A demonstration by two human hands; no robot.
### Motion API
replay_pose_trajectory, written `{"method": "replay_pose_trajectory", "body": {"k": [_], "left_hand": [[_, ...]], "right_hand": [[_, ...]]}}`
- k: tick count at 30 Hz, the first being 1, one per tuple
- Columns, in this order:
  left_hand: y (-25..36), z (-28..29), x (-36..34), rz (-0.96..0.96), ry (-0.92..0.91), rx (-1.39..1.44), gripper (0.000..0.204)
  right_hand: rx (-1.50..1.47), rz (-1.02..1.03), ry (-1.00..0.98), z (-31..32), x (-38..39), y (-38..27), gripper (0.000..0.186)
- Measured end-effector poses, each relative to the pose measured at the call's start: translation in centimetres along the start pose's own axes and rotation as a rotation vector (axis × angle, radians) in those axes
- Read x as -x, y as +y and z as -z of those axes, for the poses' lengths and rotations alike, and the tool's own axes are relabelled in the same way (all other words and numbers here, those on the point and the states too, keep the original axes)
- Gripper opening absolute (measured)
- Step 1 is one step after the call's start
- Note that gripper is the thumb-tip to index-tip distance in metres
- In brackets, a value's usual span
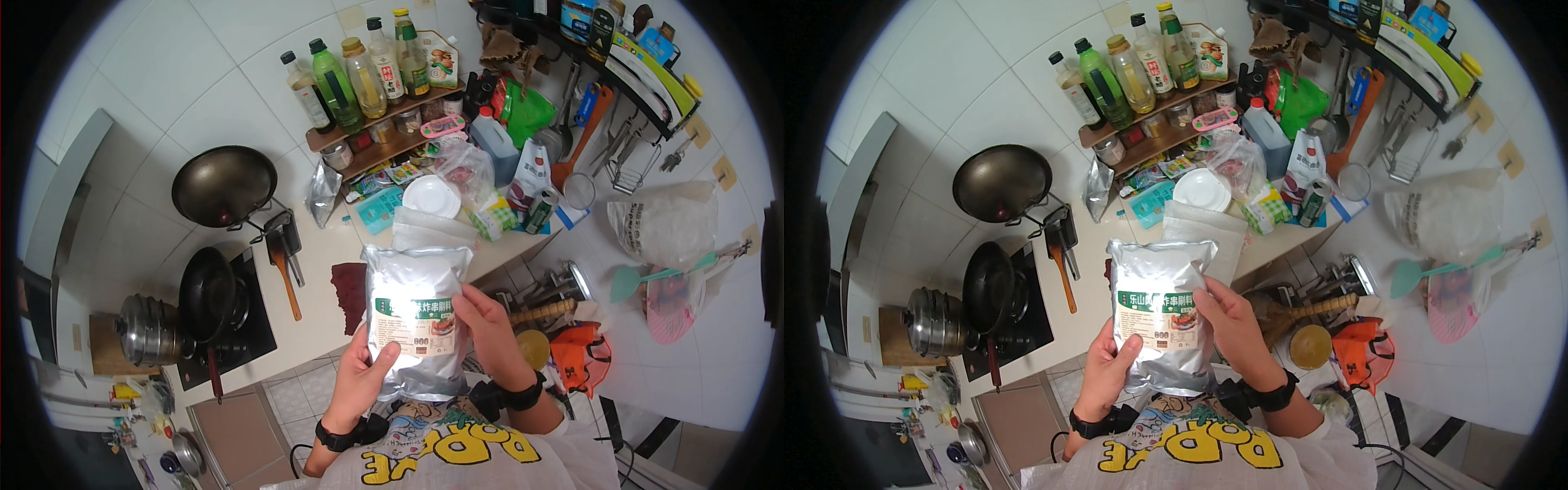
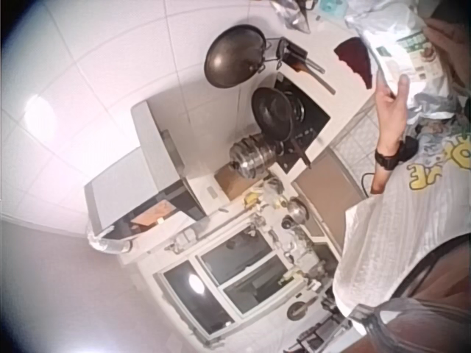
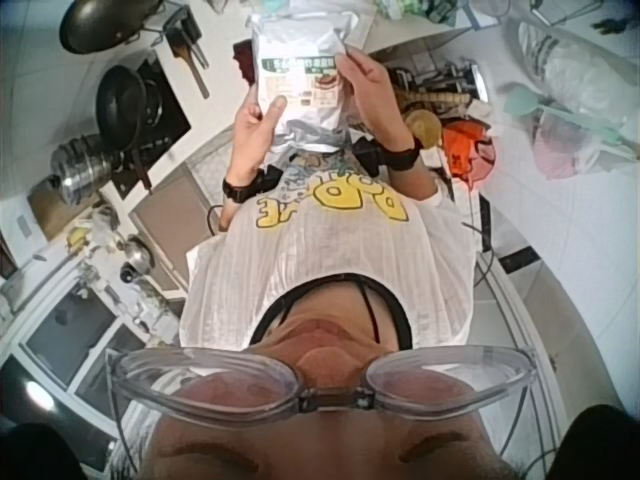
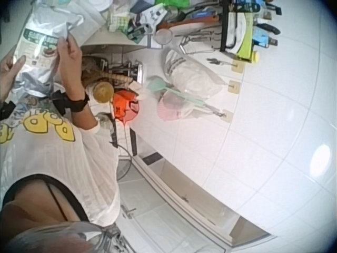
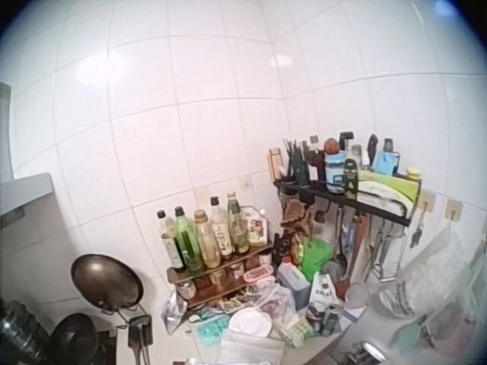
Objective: The person moves a wok from the floor to the stove, wipes the countertop and sink rim with a cloth, and places packets of food and other items into a cabinet and a bag.
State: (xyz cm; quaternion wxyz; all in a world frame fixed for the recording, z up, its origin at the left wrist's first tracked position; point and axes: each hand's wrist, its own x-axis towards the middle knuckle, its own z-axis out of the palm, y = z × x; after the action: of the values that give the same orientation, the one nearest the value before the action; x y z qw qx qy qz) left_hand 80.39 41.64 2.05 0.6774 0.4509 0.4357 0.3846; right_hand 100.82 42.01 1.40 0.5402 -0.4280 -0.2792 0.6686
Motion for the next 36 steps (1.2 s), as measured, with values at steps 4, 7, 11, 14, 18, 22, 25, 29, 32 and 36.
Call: {"method": "replay_pose_trajectory", "body": {"k": [4, 7, 11, 14, 18, 22, 25, 29, 32, 36], "left_hand": [[-0.7, 0.5, -0.5, 0.062, -0.021, -0.007, 0.056], [-0.8, -0.4, -0.5, -0.162, 0.090, -0.209, 0.068], [-2.2, 1.3, -0.9, -0.159, -0.005, -0.082, 0.079], [-0.6, 1.1, -0.5, 0.026, 0.009, 0.507, 0.081], [-1.2, 2.1, -1.4, 0.120, -0.278, 1.145, 0.083], [-1.1, 2.8, -0.9, 0.182, -0.111, 1.304, 0.077], [-1.6, 3.7, -1.0, 0.009, -0.158, 1.082, 0.076], [-1.3, 3.1, -0.4, 0.036, 0.282, 0.582, 0.095], [-2.8, 2.9, -1.0, 0.060, 0.011, 0.430, 0.100], [-3.5, 3.0, -1.6, -0.125, -0.093, 0.071, 0.091]], "right_hand": [[-0.041, 0.030, 0.040, -0.3, -0.1, 0.3, 0.036], [-0.050, 0.097, 0.036, -0.6, -0.1, 1.1, 0.043], [0.370, 0.180, 0.014, -4.7, 1.7, 2.1, 0.045], [0.817, 0.735, -0.338, -5.6, 2.3, 2.3, 0.045], [0.893, 0.912, -0.653, -7.2, 2.4, 3.1, 0.031], [0.712, 0.755, -0.645, -6.1, 2.2, 3.1, 0.023], [0.756, 0.640, -0.234, -5.0, 1.6, 2.2, 0.032], [0.778, 0.463, -0.303, -5.5, 0.6, 2.8, 0.077], [0.790, 0.480, -0.246, -6.1, 0.4, 5.1, 0.084], [0.536, 0.054, -0.132, -4.8, -1.1, 5.1, 0.069]]}}
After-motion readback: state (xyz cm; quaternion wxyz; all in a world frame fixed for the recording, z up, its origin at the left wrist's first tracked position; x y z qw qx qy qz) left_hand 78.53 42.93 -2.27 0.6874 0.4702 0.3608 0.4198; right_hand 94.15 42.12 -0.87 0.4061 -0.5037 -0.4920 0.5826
